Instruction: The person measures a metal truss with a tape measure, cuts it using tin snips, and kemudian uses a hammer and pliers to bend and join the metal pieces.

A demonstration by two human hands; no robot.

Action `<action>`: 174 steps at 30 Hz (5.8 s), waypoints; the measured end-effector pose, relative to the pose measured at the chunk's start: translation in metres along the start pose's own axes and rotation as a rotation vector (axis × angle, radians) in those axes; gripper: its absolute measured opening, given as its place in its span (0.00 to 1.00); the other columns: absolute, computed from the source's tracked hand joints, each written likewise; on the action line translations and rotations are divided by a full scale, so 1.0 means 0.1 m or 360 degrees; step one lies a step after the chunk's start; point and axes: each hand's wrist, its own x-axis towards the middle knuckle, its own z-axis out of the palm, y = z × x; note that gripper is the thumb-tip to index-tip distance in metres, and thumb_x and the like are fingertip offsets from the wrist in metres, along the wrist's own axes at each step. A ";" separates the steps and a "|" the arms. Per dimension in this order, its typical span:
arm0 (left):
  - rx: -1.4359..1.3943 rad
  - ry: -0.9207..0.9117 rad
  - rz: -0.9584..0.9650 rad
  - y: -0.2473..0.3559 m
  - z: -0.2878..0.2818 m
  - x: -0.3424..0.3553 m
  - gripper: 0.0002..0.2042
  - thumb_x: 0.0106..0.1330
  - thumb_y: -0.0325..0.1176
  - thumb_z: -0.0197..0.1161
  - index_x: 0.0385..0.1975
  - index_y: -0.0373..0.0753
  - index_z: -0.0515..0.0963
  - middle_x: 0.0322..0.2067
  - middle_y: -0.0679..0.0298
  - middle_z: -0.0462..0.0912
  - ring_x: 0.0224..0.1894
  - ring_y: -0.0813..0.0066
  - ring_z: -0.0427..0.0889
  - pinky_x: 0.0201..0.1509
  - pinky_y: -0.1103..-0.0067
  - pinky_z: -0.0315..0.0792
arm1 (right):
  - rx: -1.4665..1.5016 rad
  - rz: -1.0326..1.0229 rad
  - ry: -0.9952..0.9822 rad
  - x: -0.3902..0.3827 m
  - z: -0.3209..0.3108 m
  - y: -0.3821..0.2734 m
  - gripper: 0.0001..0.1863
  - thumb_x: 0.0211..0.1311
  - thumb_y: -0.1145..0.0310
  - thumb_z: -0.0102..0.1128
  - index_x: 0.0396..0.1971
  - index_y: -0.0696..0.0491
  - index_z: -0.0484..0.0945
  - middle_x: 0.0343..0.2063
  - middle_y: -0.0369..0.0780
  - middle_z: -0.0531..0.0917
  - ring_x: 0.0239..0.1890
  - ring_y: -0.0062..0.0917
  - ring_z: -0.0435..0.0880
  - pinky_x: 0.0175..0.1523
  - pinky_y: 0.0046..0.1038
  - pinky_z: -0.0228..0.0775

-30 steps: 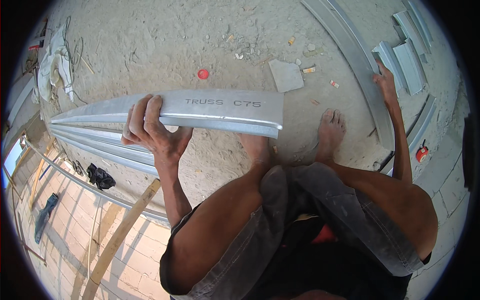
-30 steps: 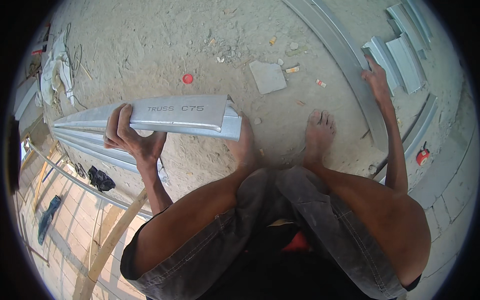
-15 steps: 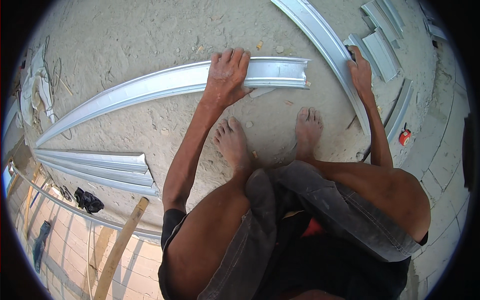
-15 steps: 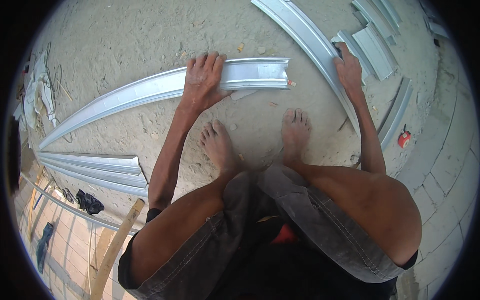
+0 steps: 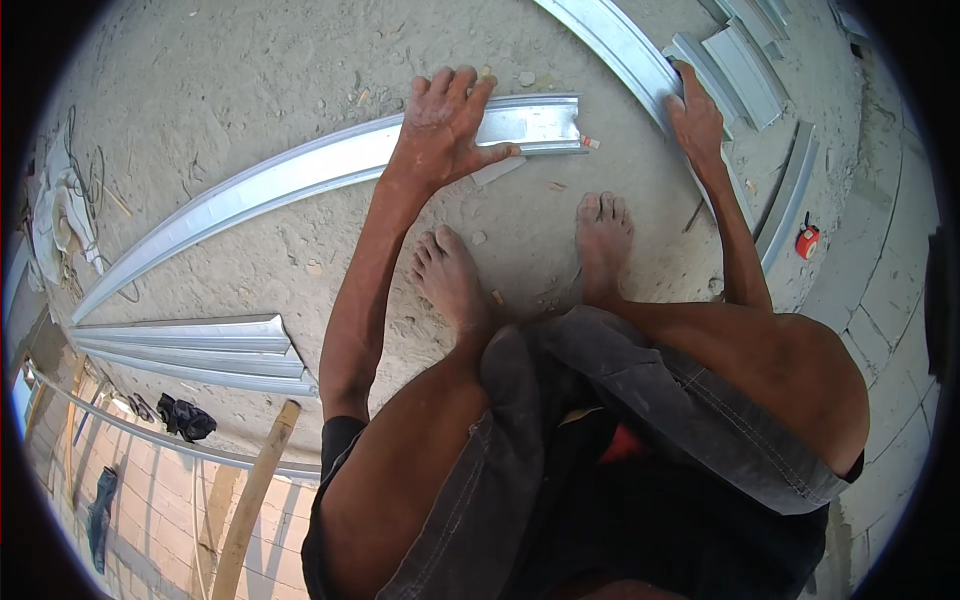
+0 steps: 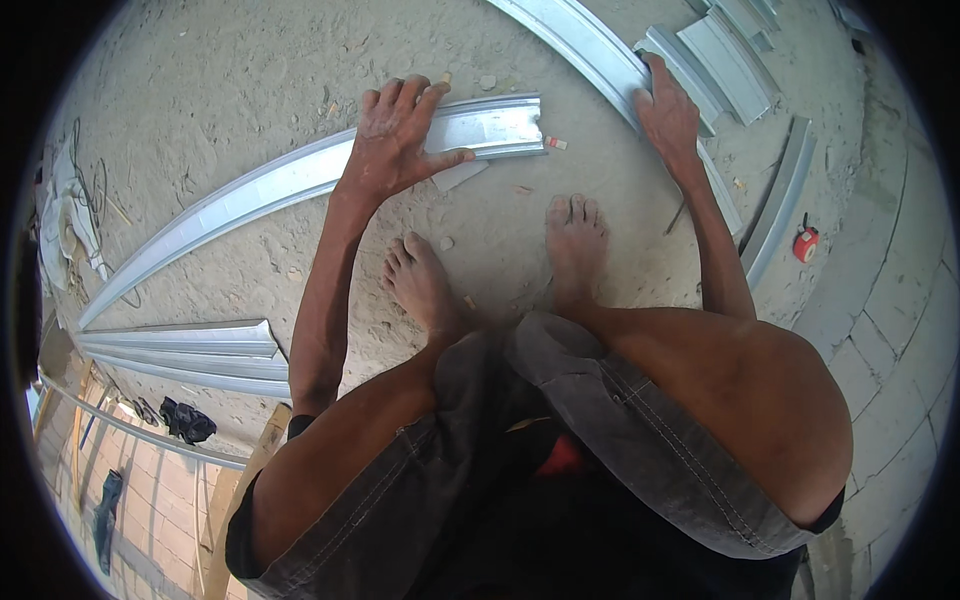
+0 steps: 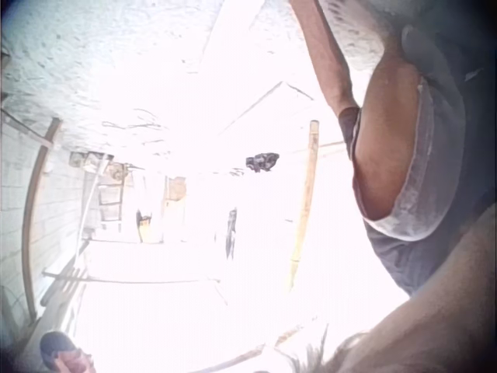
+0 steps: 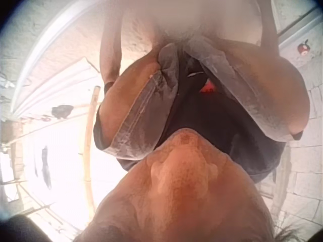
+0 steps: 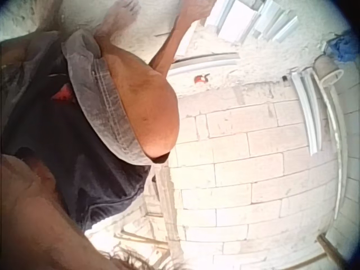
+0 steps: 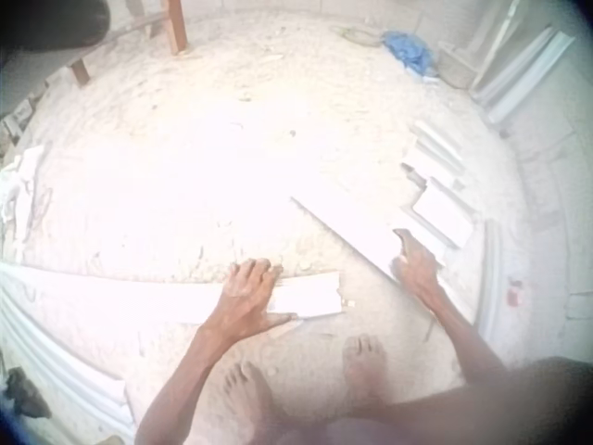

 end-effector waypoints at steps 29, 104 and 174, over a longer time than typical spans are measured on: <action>0.0930 0.1010 -0.0146 0.85 -1.41 -0.86 0.19 0.67 0.56 0.49 0.27 0.49 0.77 0.21 0.73 0.80 0.40 0.69 0.71 0.49 0.68 0.59 | 0.3361 -0.0849 -0.1326 -0.14 -1.30 -1.18 0.29 0.55 0.46 0.57 0.50 0.48 0.63 0.41 0.42 0.69 0.43 0.38 0.78 0.54 0.50 0.66; 0.0280 -0.0305 -0.0213 0.15 0.15 -0.34 0.54 0.33 0.64 0.73 0.60 0.37 0.60 0.55 0.50 0.65 0.55 0.49 0.63 0.58 0.57 0.55 | 0.1206 -0.0006 -0.0706 -1.53 0.25 -0.73 0.21 0.51 0.64 0.58 0.48 0.47 0.75 0.42 0.40 0.81 0.47 0.38 0.76 0.54 0.42 0.63; 0.0422 -0.0203 -0.0071 0.19 0.38 0.81 0.45 0.37 0.54 0.75 0.55 0.38 0.63 0.50 0.54 0.68 0.53 0.53 0.65 0.57 0.60 0.57 | -0.0291 0.1607 0.0533 -2.76 -0.65 1.37 0.38 0.41 0.63 0.64 0.57 0.56 0.63 0.55 0.49 0.65 0.60 0.43 0.62 0.65 0.43 0.52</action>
